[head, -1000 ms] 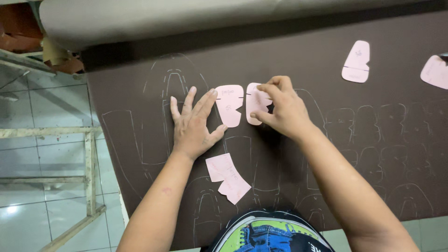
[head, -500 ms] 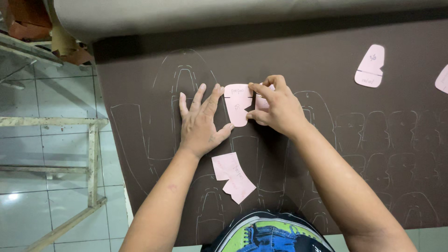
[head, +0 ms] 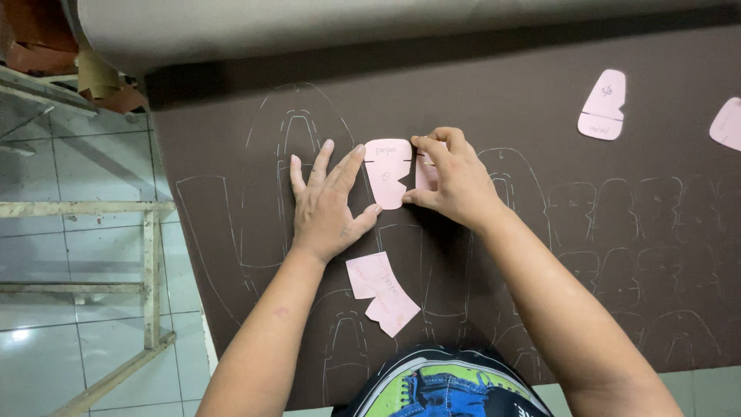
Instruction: The person places pink paper shoe patterns on a large brown sheet and traces around each pattern with a marking pen, drawing outlines on the material. They reposition the patterns one at a time across the sheet, continuing to trace new outlines.
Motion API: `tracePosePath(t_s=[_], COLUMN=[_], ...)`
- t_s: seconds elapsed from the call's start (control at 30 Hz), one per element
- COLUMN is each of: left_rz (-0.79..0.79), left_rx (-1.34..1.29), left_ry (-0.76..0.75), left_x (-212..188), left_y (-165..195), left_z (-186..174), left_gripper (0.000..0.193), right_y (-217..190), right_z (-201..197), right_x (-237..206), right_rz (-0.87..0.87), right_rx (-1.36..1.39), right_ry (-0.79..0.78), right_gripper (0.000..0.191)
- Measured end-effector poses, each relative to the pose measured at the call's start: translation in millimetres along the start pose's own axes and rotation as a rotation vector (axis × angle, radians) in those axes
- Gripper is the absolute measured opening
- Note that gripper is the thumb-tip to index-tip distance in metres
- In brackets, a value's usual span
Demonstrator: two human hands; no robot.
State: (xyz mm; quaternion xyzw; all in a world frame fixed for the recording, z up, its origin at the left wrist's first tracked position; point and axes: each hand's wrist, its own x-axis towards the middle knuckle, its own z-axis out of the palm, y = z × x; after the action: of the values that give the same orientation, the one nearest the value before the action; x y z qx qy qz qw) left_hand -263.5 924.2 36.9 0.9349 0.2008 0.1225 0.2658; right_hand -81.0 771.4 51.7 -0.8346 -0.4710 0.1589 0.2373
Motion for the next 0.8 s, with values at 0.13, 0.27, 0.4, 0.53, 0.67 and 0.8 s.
tracePosePath(t_s=[0.13,0.27,0.4,0.53,0.67,0.8], left_rz=[-0.003,0.003,-0.011,-0.01,0.016,0.041], left_rx=[0.004,0.0,-0.007,-0.016,0.006,0.025], left_ry=[-0.003,-0.003,-0.021,-0.02,-0.014,-0.022], left_x=[2,5,8,10,11,14], left_y=[-1,-1,-1,0,0,1], left_z=[0,1,-1,-2,-1,1], left_gripper=[0.094,0.094,0.094,0.094,0.093,0.09], right_y=[1,1,1,1,2,4], right_z=[0,-2,-4,-7,-8,-10], right_x=[3,5,7,8,9,9], right_rz=[-0.001,-0.005,-0.035,-0.021,-0.016,-0.025], right_rx=[-0.001,0.01,0.01,0.023,0.016,0.001], right_ry=[0.0,-0.006,0.011,0.004,0.002,0.007], right_gripper=[0.086,0.085,0.084,0.082,0.082,0.082])
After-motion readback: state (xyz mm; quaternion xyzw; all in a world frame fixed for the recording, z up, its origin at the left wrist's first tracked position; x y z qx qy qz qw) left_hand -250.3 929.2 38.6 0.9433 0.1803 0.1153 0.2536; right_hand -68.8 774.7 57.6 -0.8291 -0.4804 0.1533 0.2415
